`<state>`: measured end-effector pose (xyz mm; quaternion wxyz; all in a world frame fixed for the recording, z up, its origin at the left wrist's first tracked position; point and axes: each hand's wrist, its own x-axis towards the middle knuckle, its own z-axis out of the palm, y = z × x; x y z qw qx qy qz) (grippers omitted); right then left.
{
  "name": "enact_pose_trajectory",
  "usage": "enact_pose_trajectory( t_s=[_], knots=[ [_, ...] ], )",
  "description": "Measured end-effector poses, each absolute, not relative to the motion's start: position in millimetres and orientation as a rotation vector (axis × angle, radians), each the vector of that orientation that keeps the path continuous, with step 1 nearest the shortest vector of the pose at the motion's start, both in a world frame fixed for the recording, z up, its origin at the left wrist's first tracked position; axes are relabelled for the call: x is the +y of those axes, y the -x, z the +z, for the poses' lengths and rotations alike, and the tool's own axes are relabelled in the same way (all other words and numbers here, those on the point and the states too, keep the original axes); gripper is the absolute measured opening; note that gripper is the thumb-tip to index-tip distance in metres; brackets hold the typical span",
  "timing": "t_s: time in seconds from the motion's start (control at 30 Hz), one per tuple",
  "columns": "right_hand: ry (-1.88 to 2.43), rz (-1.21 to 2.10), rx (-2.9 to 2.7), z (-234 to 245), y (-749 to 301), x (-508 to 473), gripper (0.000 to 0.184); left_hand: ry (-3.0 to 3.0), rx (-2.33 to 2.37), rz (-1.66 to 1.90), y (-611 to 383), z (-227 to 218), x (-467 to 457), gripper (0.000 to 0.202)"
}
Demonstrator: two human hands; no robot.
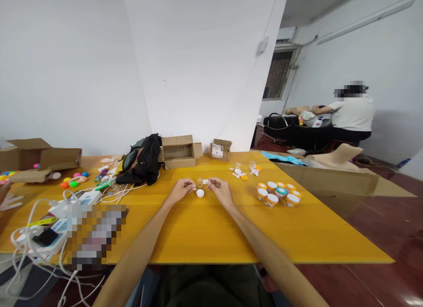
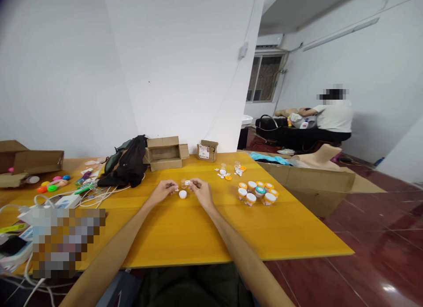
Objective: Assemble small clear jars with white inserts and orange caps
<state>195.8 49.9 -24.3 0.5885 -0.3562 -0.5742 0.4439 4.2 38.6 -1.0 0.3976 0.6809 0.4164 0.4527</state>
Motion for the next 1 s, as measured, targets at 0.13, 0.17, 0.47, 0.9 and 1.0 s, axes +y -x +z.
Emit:
enact_pose_trajectory(
  t_s=[0.13,0.17,0.47,0.9,1.0],
  knots=[
    [0.817,1.074,-1.355,-23,-193,48,0.031,-1.552,0.975,1.309,-22,5,32,0.022],
    [0.813,1.075,-1.363,-23,-193,47,0.031,-1.527,0.962,1.326,-25,7,31,0.023],
    [0.742,1.099,-1.456,-27,-188,46,0.031,-1.489,0.950,1.354,-29,4,31,0.022],
    [0.736,1.165,-1.414,-28,-190,47,0.034,-1.848,0.986,1.437,-28,-3,34,0.013],
    [0.729,1.188,-1.404,-29,-191,48,0.036,-1.911,0.988,1.456,-28,-2,32,0.014]
  ],
)
